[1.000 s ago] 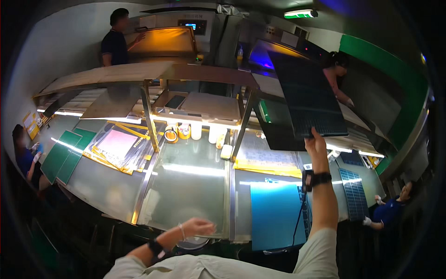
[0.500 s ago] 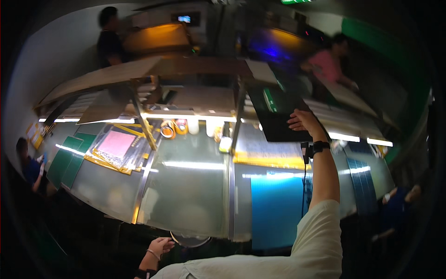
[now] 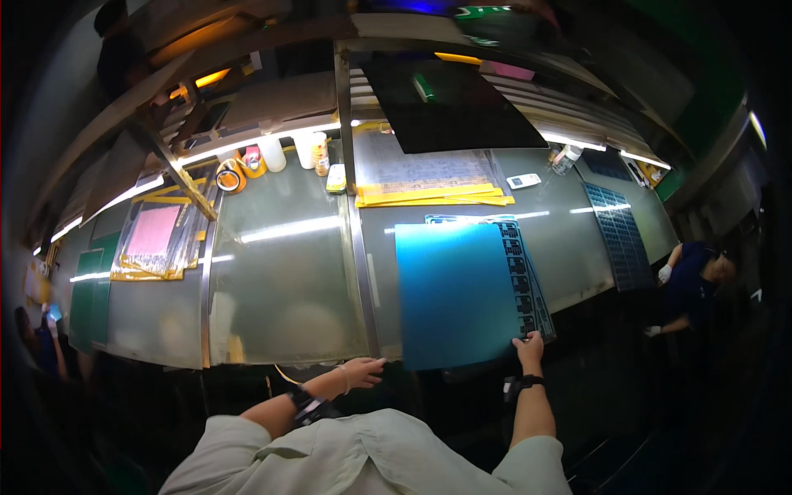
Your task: The recorder inspects and sorts various printed materials and films on a lightbox and then places them onto storage racks.
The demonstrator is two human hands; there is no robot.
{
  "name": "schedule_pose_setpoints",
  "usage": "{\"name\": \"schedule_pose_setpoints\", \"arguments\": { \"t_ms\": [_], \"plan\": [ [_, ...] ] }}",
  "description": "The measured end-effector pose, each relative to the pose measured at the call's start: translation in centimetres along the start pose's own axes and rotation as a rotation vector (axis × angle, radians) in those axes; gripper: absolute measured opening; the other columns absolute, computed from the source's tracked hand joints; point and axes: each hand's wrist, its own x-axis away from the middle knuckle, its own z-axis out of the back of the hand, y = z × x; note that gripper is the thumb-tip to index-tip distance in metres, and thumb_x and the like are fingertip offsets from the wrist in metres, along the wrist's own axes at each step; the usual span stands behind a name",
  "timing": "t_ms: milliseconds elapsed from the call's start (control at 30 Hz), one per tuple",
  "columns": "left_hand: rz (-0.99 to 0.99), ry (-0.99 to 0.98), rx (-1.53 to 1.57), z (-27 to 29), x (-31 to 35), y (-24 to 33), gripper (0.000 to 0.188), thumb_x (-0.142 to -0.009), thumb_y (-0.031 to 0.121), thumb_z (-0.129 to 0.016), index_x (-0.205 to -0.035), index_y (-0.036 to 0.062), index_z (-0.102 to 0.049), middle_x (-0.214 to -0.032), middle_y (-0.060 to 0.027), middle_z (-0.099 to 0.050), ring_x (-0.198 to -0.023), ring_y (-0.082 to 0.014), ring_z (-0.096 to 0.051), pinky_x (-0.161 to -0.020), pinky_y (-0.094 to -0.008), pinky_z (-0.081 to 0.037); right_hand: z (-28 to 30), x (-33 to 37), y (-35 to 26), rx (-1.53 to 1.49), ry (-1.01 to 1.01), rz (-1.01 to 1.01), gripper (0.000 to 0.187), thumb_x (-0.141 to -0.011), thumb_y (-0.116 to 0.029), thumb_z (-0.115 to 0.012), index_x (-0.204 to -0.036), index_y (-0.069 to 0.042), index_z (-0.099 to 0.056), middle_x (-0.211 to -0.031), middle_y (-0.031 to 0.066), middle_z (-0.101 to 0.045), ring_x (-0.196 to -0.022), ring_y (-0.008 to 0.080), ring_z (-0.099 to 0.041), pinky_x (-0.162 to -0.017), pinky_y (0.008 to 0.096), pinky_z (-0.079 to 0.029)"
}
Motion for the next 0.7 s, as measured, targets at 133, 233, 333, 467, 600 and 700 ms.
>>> {"name": "schedule_pose_setpoints", "arguments": {
  "t_ms": [133,233,333,467,600,700],
  "plan": [
    [0.085,0.234,0.110,-4.5,-5.0,0.1,0.070,-0.084,0.046,-0.053,-0.130,-0.0005,-0.029,-0.126,-0.0187,-0.043,-0.101,-0.0298,-0.056,-0.086,-0.0390,-0.045,-1.2,1.3,-0.1,-0.050,0.067,-0.105,0.043,-0.059,-0.021,-0.077,-0.088,-0.003,-0.050,-0.086,0.0150,-0.057,-0.081,0.0323,-0.056,-0.074,0.0383,-0.044],
    [0.013,0.285,0.172,-5.7,-4.1,1.5,0.067,-0.083,0.040,-0.057,-0.127,-0.0039,-0.032,-0.107,-0.0208,-0.055,-0.077,-0.0250,-0.064,-0.064,-0.0321,-0.053,-1.4,2.2,0.3,-0.003,-0.011,-0.038,0.040,-0.061,-0.022,-0.076,-0.085,0.000,-0.053,-0.082,0.0148,-0.058,-0.080,0.0318,-0.057,-0.071,0.0369,-0.045],
    [-0.065,0.343,0.098,-4.3,-2.9,2.0,0.054,-0.083,0.033,-0.060,-0.118,-0.0027,-0.042,-0.086,-0.0167,-0.061,-0.063,-0.0228,-0.064,-0.052,-0.0284,-0.052,-1.2,4.3,-0.2,-0.153,-0.169,-0.166,0.034,-0.068,-0.027,-0.073,-0.079,0.000,-0.055,-0.073,0.0100,-0.057,-0.070,0.0237,-0.057,-0.061,0.0329,-0.045],
    [-0.244,0.068,0.097,2.1,2.3,1.8,0.030,-0.084,0.023,-0.060,-0.101,0.0003,-0.052,-0.076,-0.0108,-0.061,-0.063,-0.0189,-0.062,-0.057,-0.0295,-0.054,0.4,6.9,-3.2,-0.978,-0.610,-0.479,0.021,-0.079,-0.020,-0.064,-0.091,-0.004,-0.055,-0.080,0.0019,-0.057,-0.068,0.0075,-0.053,-0.051,0.0173,-0.038],
    [-0.282,-0.019,0.015,4.0,7.7,2.5,0.026,-0.085,0.022,-0.059,-0.097,0.0000,-0.055,-0.077,-0.0090,-0.061,-0.064,-0.0168,-0.062,-0.061,-0.0297,-0.054,0.4,10.9,-4.9,-1.372,-0.918,-0.393,0.030,-0.084,-0.008,-0.057,-0.112,-0.004,-0.045,-0.099,0.0052,-0.055,-0.087,0.0158,-0.056,-0.074,0.0281,-0.047],
    [-0.283,0.037,-0.123,4.7,10.1,1.5,0.024,-0.085,0.021,-0.058,-0.096,-0.0002,-0.057,-0.079,-0.0075,-0.061,-0.065,-0.0153,-0.061,-0.062,-0.0297,-0.054,-1.3,14.0,-6.5,-1.603,-0.935,-0.451,0.043,-0.085,-0.004,-0.054,-0.124,-0.003,-0.037,-0.114,0.0094,-0.050,-0.101,0.0214,-0.052,-0.088,0.0336,-0.043]
  ]
}}
